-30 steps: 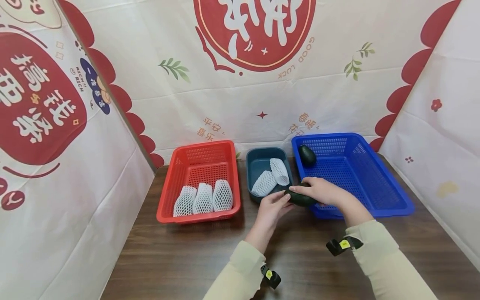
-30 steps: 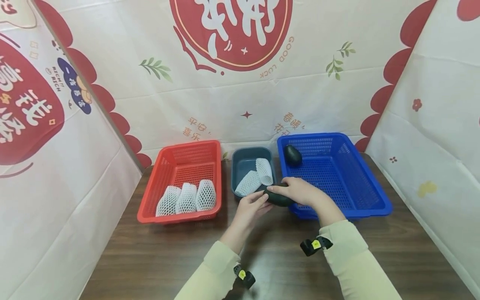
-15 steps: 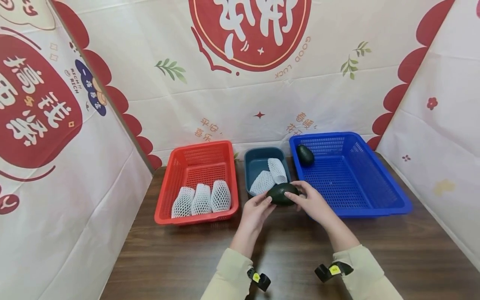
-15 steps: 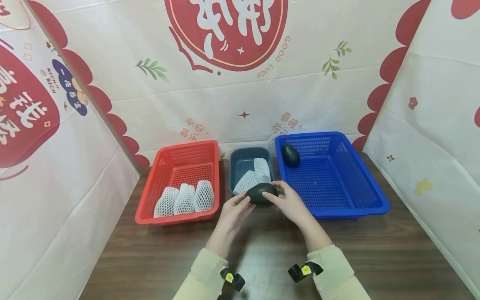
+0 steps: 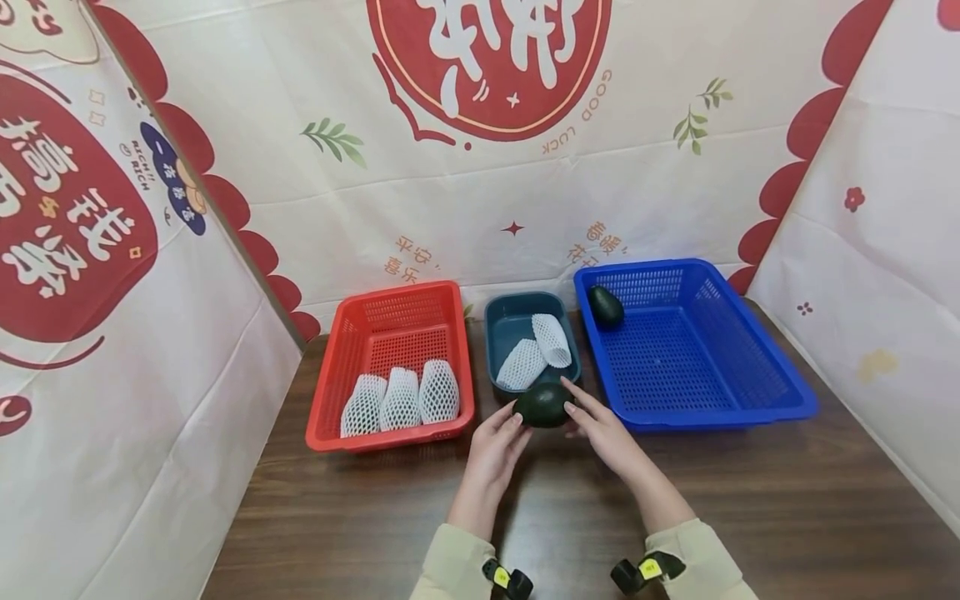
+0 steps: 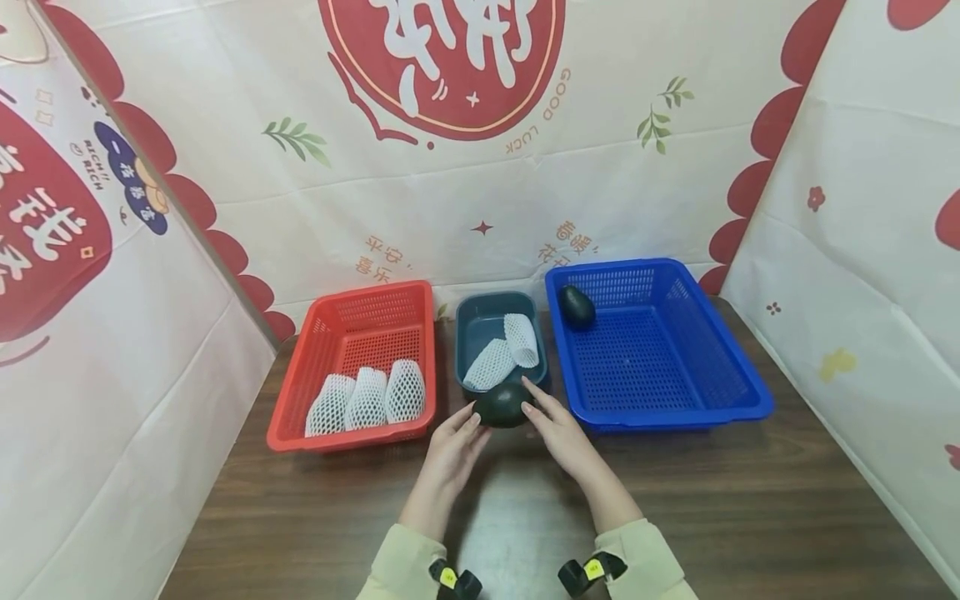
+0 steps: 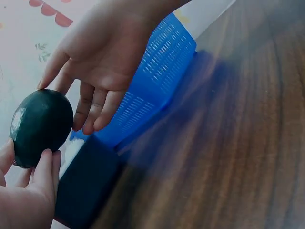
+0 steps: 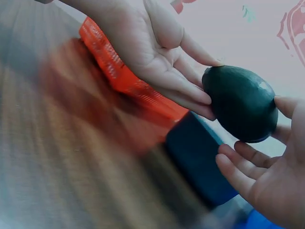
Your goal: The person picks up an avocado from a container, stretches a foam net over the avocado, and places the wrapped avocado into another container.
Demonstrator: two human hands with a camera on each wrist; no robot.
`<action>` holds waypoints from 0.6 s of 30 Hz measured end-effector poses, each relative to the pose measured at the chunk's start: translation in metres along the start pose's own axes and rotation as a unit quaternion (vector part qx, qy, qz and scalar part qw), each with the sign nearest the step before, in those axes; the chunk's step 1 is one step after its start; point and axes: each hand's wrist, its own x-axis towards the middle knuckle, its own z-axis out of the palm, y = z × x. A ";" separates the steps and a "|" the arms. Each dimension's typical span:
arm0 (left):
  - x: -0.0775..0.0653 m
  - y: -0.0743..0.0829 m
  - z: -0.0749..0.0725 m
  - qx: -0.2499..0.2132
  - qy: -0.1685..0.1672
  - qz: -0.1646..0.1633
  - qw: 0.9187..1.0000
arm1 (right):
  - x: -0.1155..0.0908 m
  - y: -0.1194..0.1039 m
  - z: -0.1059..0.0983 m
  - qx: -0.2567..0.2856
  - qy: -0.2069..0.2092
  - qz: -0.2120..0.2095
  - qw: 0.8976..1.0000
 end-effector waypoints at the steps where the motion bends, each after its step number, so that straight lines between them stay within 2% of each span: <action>1: 0.000 -0.001 -0.001 -0.004 0.008 -0.006 1.000 | 0.000 0.004 0.002 0.007 0.005 -0.003 1.000; 5: 0.002 -0.008 -0.008 -0.004 0.030 -0.009 0.999 | -0.003 0.013 0.011 0.048 0.039 0.009 0.998; 8: 0.006 -0.016 -0.013 -0.001 0.048 0.003 0.999 | -0.002 0.026 0.016 0.065 0.068 0.032 0.995; 11: 0.010 -0.023 -0.019 0.013 0.069 0.017 0.997 | 0.002 0.045 0.019 0.064 0.085 0.053 0.993; 14: 0.014 -0.027 -0.024 0.032 0.087 0.022 0.995 | 0.004 0.052 0.019 0.053 0.095 0.070 0.992; 18: 0.020 -0.029 -0.028 0.054 0.091 0.015 0.994 | 0.008 0.060 0.017 0.046 0.099 0.097 0.989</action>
